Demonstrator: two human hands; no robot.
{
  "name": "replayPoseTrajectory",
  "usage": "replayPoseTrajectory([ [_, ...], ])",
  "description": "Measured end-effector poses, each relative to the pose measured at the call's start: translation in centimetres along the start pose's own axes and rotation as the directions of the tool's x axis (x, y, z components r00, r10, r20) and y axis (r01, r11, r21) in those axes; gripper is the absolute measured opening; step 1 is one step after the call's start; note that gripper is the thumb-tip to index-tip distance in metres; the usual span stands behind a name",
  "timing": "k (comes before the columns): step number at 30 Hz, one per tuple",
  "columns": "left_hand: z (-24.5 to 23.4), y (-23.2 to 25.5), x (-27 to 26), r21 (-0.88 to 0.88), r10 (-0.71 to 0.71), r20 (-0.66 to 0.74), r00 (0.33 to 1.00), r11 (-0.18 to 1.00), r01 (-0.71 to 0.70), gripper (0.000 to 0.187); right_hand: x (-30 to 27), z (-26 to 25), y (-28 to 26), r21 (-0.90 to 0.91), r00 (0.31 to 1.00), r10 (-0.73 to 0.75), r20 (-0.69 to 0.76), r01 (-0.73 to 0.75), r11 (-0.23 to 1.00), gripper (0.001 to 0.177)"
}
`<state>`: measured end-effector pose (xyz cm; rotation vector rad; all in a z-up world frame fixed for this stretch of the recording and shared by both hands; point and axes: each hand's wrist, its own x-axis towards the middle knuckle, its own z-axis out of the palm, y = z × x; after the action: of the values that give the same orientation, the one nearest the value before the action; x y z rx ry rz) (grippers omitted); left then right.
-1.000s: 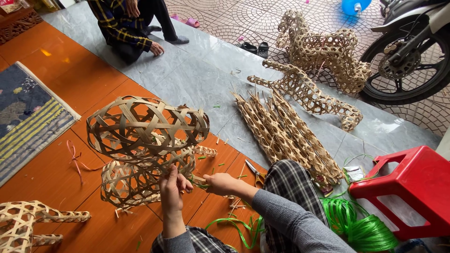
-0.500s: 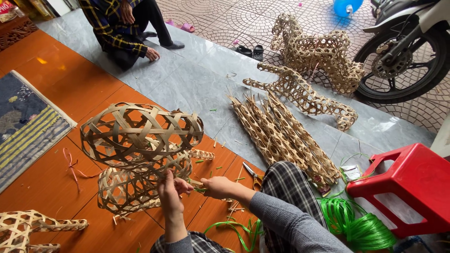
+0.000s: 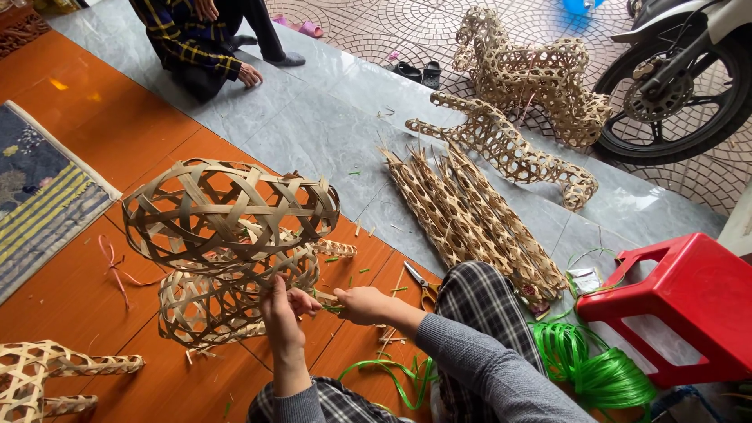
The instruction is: Tying green plastic strips to a bamboo giraffe frame to secure the structure
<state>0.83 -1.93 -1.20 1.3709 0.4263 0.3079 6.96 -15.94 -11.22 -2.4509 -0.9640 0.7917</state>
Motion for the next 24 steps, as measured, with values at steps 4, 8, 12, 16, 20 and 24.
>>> replayPoseTrajectory([
  [4, -0.6, -1.3, 0.7, -0.089, -0.049, 0.024, 0.999, 0.995, 0.051, 0.039, 0.8, 1.2, 0.9, -0.021, 0.999, -0.018, -0.035, 0.017, 1.000, 0.032],
  [8, -0.5, 1.0, -0.4, 0.096, -0.016, 0.084, 0.996, 0.995, 0.008, 0.072, 0.6, 0.8, 0.7, 0.003, 1.000, 0.002, -0.022, -0.002, 1.000, 0.031],
  [12, -1.1, 1.4, -0.9, 0.272, 0.018, 0.043, 0.999, 0.962, -0.029, 0.066, 0.6, 0.4, 0.5, 0.031, 1.000, 0.024, -0.003, -0.023, 0.999, 0.031],
  [16, -2.4, -0.7, -1.3, 0.515, 0.250, -0.067, 0.966, 0.838, -0.181, 0.036, 0.5, 0.4, 0.6, 0.028, 1.000, 0.017, -0.015, -0.016, 0.999, 0.031],
  [20, -2.6, -0.8, -1.8, 0.529, 0.567, -0.235, 0.789, 0.756, -0.386, 0.013, 0.5, 0.3, 0.5, 0.043, 1.000, 0.000, -0.008, 0.000, 0.999, 0.031],
  [24, -2.8, -0.6, -1.6, 0.609, 0.679, -0.173, 0.713, 0.643, -0.464, 0.018, 0.5, 0.5, 0.3, 0.035, 1.000, -0.006, -0.011, 0.007, 0.999, 0.030],
])
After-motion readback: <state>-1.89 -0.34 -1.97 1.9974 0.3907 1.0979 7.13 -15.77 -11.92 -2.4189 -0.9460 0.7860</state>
